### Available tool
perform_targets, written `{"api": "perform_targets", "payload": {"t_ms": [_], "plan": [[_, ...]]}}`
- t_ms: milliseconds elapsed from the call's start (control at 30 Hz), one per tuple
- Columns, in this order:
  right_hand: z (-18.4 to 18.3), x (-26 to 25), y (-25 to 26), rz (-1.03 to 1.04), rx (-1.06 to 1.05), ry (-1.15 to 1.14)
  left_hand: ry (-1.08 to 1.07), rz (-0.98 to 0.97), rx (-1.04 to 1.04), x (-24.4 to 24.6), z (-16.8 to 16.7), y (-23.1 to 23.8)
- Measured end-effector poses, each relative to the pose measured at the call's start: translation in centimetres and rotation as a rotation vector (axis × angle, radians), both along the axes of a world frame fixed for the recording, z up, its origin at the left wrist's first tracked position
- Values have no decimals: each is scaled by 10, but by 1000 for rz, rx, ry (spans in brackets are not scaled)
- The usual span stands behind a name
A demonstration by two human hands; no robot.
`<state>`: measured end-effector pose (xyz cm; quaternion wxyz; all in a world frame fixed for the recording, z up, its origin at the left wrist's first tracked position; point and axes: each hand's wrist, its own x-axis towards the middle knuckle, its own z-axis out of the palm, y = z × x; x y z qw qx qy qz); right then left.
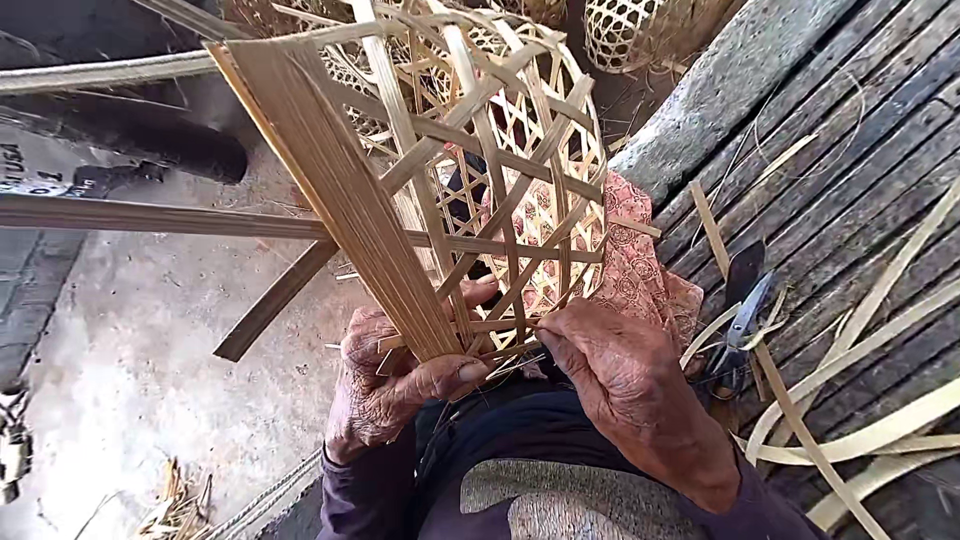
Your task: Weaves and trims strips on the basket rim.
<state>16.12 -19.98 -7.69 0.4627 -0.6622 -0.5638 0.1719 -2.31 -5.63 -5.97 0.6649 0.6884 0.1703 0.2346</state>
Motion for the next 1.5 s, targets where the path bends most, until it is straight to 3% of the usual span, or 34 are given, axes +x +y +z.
{"api": "perform_targets", "payload": {"t_ms": [100, 267, 567, 633, 767, 933, 1067, 1500], "plan": [[-7, 9, -9, 26, -59, 27, -20, 36, -21, 2, -2, 0], [-21, 8, -17, 80, -53, 299, -11, 40, -60, 2, 0, 0], [-20, 0, -20, 133, -49, 502, -20, 47, -69, 4, -1, -2], [-19, 0, -19, 116, -54, 411, -11, 45, -48, 5, -1, -1], [-8, 16, -17, 23, -71, 7, -13, 33, -13, 7, -2, -4], [19, 21, 5, 8, 120, -49, 17, 47, -31, 6, -2, -6], [32, 11, 26, 118, 109, -227, 33, 65, 90, 7, -2, -9], [23, -3, 41, 79, 314, -137, -33, 14, 144, 8, -3, -5]]}}
